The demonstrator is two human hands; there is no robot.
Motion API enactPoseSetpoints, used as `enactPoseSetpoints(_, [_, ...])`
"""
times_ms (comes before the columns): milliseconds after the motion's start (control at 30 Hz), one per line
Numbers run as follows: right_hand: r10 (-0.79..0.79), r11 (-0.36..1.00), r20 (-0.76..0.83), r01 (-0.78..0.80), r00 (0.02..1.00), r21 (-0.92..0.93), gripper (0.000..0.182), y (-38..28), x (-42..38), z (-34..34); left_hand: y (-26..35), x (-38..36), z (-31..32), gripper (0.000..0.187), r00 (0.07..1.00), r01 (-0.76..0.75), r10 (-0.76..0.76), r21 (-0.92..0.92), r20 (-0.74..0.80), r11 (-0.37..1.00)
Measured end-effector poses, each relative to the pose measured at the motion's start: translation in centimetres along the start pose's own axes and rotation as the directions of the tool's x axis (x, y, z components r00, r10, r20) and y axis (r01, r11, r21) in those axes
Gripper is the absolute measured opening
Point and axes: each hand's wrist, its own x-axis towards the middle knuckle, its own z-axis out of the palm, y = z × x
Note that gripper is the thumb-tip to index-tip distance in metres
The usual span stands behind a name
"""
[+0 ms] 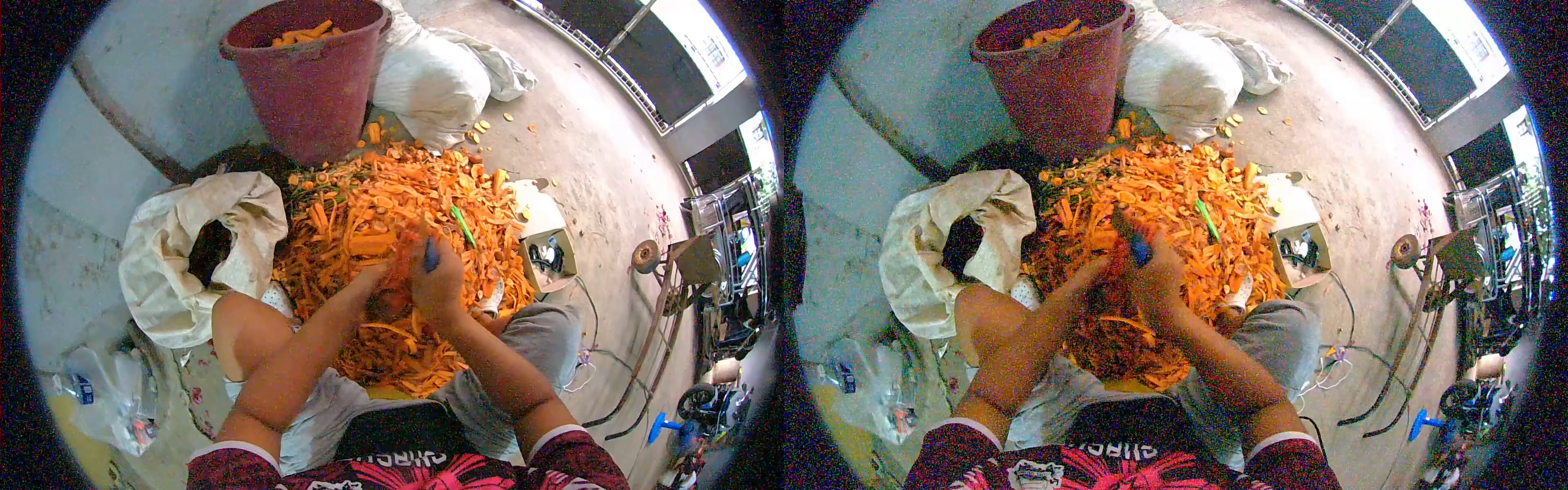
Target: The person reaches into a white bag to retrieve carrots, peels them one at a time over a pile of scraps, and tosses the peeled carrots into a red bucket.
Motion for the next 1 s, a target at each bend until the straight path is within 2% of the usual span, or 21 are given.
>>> enactPoseSetpoints(67, [-0.081,0.994,-0.161,0.092,0.984,0.063,0.015,1.0,1.5,-0.1,0.8,0.7,0.1,0.029,0.998,0.067,-0.068,0.160,-0.004,0.985])
enactPoseSetpoints(133, [-0.185,0.960,-0.355,0.090,0.917,-0.266,0.016,3.6,5.2,-2.2,0.2,1.7,-0.9,0.030,0.992,0.119,-0.127,0.283,0.012,0.952])
enactPoseSetpoints(200, [-0.047,0.972,-0.457,-0.065,0.888,-0.226,0.016,5.7,7.7,-4.5,-1.1,2.5,-2.1,0.032,0.980,0.175,-0.196,0.336,0.028,0.925])
enactPoseSetpoints(233, [-0.010,0.983,-0.453,-0.074,0.892,-0.166,0.017,5.9,7.8,-4.8,-1.2,2.1,-1.9,0.033,0.970,0.218,-0.240,0.343,0.023,0.913])
enactPoseSetpoints(300, [0.064,0.995,-0.435,-0.093,0.898,-0.046,0.019,5.9,7.9,-5.1,-0.9,1.3,-0.8,0.034,0.980,0.198,-0.198,0.197,-0.018,0.960])
enactPoseSetpoints(333, [0.096,0.993,-0.334,-0.069,0.938,0.093,0.022,4.7,7.2,-4.3,-0.8,1.2,-0.6,0.035,0.983,0.183,-0.180,0.120,-0.041,0.976])
enactPoseSetpoints(400, [0.090,0.993,-0.205,-0.103,0.975,-0.055,0.024,0.8,4.3,-3.0,-1.0,2.4,-2.1,0.037,0.975,0.216,-0.198,0.202,-0.102,0.955])
enactPoseSetpoints(433, [0.072,0.974,-0.112,-0.045,0.991,0.223,0.020,1.4,3.1,-1.7,-1.0,2.6,-2.3,0.037,0.977,0.208,-0.193,0.219,-0.086,0.953])
enactPoseSetpoints(467, [0.049,0.977,-0.028,-0.043,0.998,0.208,0.013,0.2,1.4,-1.6,-0.9,2.8,-2.5,0.038,0.980,0.199,-0.188,0.237,-0.071,0.951])
enactPoseSetpoints(500, [-0.100,0.993,-0.103,0.106,0.990,0.054,0.011,-0.6,0.2,-0.8,-0.8,2.8,-2.1,0.039,0.985,0.167,-0.170,0.227,-0.004,0.960])
enactPoseSetpoints(533, [-0.088,0.996,-0.084,0.090,0.993,0.018,0.012,-0.6,-0.2,-0.8,-0.6,2.6,-1.6,0.039,0.986,0.137,-0.153,0.214,0.063,0.967])
enactPoseSetpoints(600, [-0.065,0.996,-0.039,0.063,0.997,-0.058,0.015,-0.5,-0.5,-0.8,1.7,0.8,-1.8,0.037,0.903,0.247,-0.297,0.191,0.311,0.950])
enactPoseSetpoints(667, [-0.097,0.989,-0.206,0.117,0.974,0.086,0.017,0.5,1.8,-1.1,1.7,0.6,-1.8,0.036,0.922,0.199,-0.267,0.248,0.281,0.948])
enactPoseSetpoints(700, [-0.103,0.976,-0.291,0.153,0.951,0.154,0.018,1.3,3.4,-1.7,0.2,1.6,-1.8,0.035,0.978,0.104,-0.155,0.322,0.137,0.941])
enactPoseSetpoints(733, [-0.027,1.000,-0.310,0.029,0.950,0.002,0.020,2.2,4.7,-3.2,-1.1,2.5,-2.2,0.035,1.000,0.023,-0.025,0.405,0.000,0.914])
enactPoseSetpoints(767, [0.005,0.995,-0.409,0.036,0.912,0.093,0.022,6.2,6.7,-3.1,-2.1,3.4,-3.3,0.035,0.993,0.103,-0.116,0.247,0.039,0.964])
enactPoseSetpoints(867, [0.128,0.989,-0.451,-0.146,0.883,-0.006,0.024,8.0,8.0,-4.9,-0.9,1.7,-2.2,0.037,0.984,0.163,-0.179,0.290,0.026,0.943])
enactPoseSetpoints(900, [0.015,0.999,-0.497,-0.027,0.868,-0.017,0.024,7.4,7.8,-4.3,-1.0,2.3,-2.7,0.037,0.983,0.129,-0.154,0.223,0.099,0.966])
enactPoseSetpoints(967, [0.018,0.997,-0.329,0.008,0.944,0.075,0.025,4.6,5.9,-2.9,-1.7,3.8,-4.1,0.036,0.967,0.074,-0.089,0.073,0.237,0.995])
enactPoseSetpoints(1000, [0.116,0.993,-0.197,-0.113,0.974,0.022,0.023,1.0,3.9,-2.8,-1.2,3.1,-3.2,0.036,0.993,0.056,-0.064,0.086,0.097,0.995])
